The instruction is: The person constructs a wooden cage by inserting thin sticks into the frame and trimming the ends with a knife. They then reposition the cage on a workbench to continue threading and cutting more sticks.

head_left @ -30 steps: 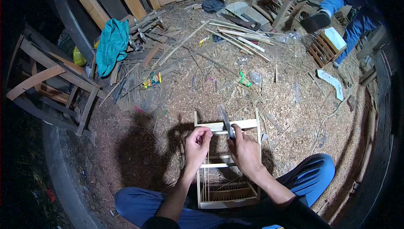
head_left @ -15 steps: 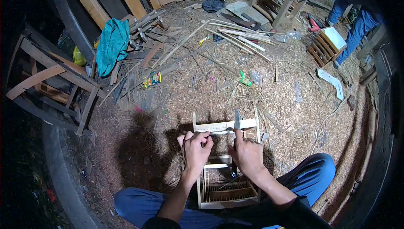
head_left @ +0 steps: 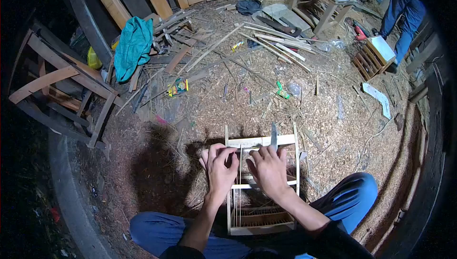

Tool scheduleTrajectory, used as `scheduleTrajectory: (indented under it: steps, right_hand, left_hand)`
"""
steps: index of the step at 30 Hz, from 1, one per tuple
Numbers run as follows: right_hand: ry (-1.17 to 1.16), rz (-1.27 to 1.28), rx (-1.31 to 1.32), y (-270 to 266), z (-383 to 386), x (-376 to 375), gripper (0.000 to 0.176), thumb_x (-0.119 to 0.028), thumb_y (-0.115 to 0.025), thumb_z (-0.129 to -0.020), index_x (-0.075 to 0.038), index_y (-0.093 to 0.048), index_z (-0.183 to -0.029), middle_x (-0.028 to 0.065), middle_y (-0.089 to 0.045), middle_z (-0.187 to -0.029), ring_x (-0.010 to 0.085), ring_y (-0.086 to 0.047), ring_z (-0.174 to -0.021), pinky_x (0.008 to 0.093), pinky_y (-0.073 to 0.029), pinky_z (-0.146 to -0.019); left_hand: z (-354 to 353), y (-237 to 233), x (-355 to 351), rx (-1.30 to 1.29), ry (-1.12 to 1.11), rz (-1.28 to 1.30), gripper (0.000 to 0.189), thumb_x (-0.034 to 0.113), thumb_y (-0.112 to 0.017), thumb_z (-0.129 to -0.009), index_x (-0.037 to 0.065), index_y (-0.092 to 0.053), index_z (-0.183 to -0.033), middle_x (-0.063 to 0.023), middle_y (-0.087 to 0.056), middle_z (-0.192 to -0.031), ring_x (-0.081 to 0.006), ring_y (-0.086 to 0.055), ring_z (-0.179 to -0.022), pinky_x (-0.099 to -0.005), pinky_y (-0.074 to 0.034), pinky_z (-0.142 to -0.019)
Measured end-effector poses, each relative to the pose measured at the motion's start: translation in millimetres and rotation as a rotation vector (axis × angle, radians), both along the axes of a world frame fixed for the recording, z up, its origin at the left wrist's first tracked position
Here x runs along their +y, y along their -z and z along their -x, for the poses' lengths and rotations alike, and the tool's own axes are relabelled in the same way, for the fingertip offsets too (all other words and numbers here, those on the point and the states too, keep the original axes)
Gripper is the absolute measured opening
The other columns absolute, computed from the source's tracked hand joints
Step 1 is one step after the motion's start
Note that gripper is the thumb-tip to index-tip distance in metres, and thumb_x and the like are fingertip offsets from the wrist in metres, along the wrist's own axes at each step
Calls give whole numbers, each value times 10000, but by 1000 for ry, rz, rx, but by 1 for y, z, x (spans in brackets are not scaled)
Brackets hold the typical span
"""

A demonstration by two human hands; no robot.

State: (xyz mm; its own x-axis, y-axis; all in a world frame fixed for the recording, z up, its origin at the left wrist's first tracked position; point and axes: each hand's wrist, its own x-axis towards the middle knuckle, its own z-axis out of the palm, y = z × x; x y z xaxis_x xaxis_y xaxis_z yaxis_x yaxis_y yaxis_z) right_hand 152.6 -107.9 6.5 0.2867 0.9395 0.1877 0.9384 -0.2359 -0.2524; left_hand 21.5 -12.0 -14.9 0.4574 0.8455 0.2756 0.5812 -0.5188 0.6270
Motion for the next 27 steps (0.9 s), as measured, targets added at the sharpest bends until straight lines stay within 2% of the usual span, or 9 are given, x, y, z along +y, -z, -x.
scheduleTrajectory:
  steps: [3, 6, 10, 15, 17, 18, 22, 24, 27]
  right_hand:
    - [-21, 49, -3, 12, 10, 10, 254, -317, -665, -940, -110, -698, -1082, 77, -673, -935, 266, -593, -974, 457, -363, -860]
    - [33, -49, 38, 20, 16, 19, 272, -322, -654, -961, -73, -622, -1065, 81, -705, -867, 276, -622, -924, 467, -357, -869]
    - [114, -16, 148, 22, 21, 27, 293, -287, -715, -919, -61, -617, -1077, 49, -727, -756, 282, -646, -866, 462, -358, -869]
    - [118, -62, 278, 24, 24, 26, 283, -170, -757, -868, -72, -705, -1128, 36, -752, -803, 258, -661, -854, 456, -374, -893]
    - [133, -86, 347, 25, 22, 25, 257, -158, -760, -858, -72, -746, -1099, 36, -758, -804, 255, -661, -827, 449, -378, -918]
    - [151, -107, 364, 24, 22, 25, 250, -150, -762, -850, -71, -769, -1086, 43, -761, -801, 248, -659, -808, 441, -378, -928]
    - [121, -108, 343, 26, 20, 25, 266, -161, -764, -848, -69, -763, -1097, 49, -760, -797, 247, -656, -801, 437, -375, -928]
    - [135, -72, 389, 26, 19, 25, 273, -174, -761, -850, -69, -765, -1102, 55, -762, -804, 245, -654, -802, 423, -371, -933]
    - [138, -89, 432, 30, 16, 23, 265, -182, -756, -853, -57, -755, -1087, 72, -762, -802, 253, -653, -771, 422, -360, -927]
  left_hand:
    - [7, 9, 3, -47, -11, 36, 298, 42, -750, -831, 76, -718, -1125, -130, -646, -1134, -302, -570, -1098, -408, -433, -1016]
    - [10, 16, 2, -245, 73, 250, 469, -9, -707, -855, -5, -592, -1309, -210, -633, -1304, -397, -615, -1212, -450, -480, -1049]
    - [12, 12, 2, -248, 79, 262, 435, -19, -687, -875, -14, -608, -1302, -215, -634, -1312, -390, -615, -1224, -438, -483, -1058]
    - [14, 19, 4, -267, 77, 334, 436, -45, -671, -876, -15, -610, -1307, -208, -625, -1328, -381, -608, -1239, -422, -478, -1064]
    - [14, 24, 4, -274, 81, 279, 435, -38, -698, -872, 15, -635, -1299, -171, -649, -1325, -282, -671, -1086, -325, -546, -839]
    - [14, 27, 5, -267, 75, 279, 429, -43, -694, -874, 19, -643, -1296, -165, -648, -1333, -267, -676, -1038, -313, -546, -796]
    - [14, 27, 6, -265, 66, 294, 402, -43, -692, -877, 15, -658, -1273, -163, -647, -1338, -266, -679, -1015, -317, -544, -788]
    - [12, 23, 5, -293, 61, 395, 369, -65, -662, -882, -22, -654, -1248, -200, -638, -1308, -368, -640, -1188, -397, -521, -998]
    - [12, 23, 4, -249, 57, 341, 330, -50, -673, -886, -17, -677, -1214, -194, -641, -1299, -362, -650, -1161, -395, -533, -971]
